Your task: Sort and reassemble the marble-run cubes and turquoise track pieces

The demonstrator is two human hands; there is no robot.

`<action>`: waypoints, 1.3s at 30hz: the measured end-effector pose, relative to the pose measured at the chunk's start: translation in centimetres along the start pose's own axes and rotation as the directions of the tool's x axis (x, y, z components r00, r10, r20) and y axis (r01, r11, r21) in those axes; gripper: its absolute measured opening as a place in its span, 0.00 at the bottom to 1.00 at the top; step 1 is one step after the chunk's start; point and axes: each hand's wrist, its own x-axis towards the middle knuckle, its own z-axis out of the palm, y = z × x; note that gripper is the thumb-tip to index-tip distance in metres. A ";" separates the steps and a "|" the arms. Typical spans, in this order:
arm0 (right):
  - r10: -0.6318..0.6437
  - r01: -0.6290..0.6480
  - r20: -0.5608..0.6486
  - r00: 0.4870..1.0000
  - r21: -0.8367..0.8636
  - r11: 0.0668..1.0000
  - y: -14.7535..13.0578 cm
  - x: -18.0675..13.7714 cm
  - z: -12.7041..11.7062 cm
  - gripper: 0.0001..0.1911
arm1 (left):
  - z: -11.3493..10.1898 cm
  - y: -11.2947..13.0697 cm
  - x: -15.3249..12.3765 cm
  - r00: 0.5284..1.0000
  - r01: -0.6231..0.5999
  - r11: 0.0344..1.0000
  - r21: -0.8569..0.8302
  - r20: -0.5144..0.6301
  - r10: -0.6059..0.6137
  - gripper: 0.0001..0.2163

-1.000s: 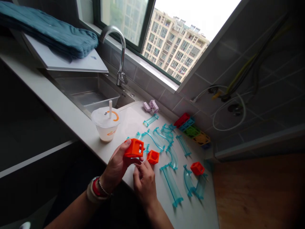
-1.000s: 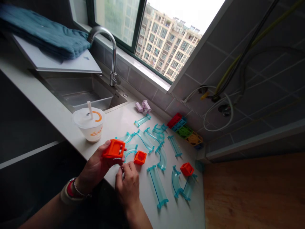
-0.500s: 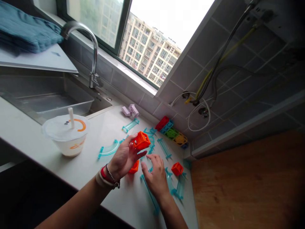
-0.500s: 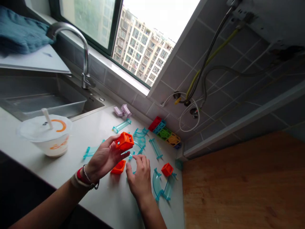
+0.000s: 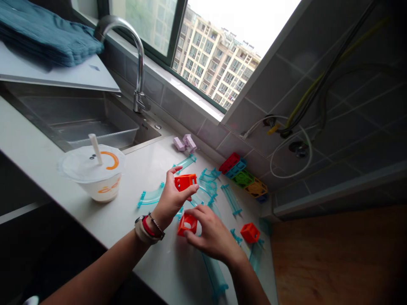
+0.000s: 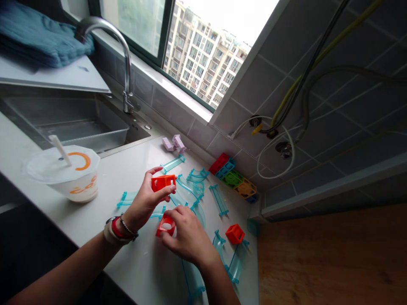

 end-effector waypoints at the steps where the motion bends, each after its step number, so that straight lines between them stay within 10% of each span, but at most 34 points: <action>1: -0.005 0.005 -0.004 1.000 0.060 0.998 0.3 -0.1 -0.6 0.23 | 0.1 -0.5 0.1 1.000 0.004 1.000 0.004 0.013 -0.004 0.38; 10: 0.023 -0.005 -0.056 0.998 0.294 0.956 2.9 -0.4 -2.7 0.21 | 0.6 -2.1 0.3 0.997 0.044 0.998 0.047 0.054 -0.047 0.38; 39: 0.042 -0.051 0.038 0.998 0.245 0.968 3.9 -0.4 -1.9 0.17 | 1.5 -2.6 -1.0 0.950 0.313 0.947 -0.070 0.044 -0.311 0.35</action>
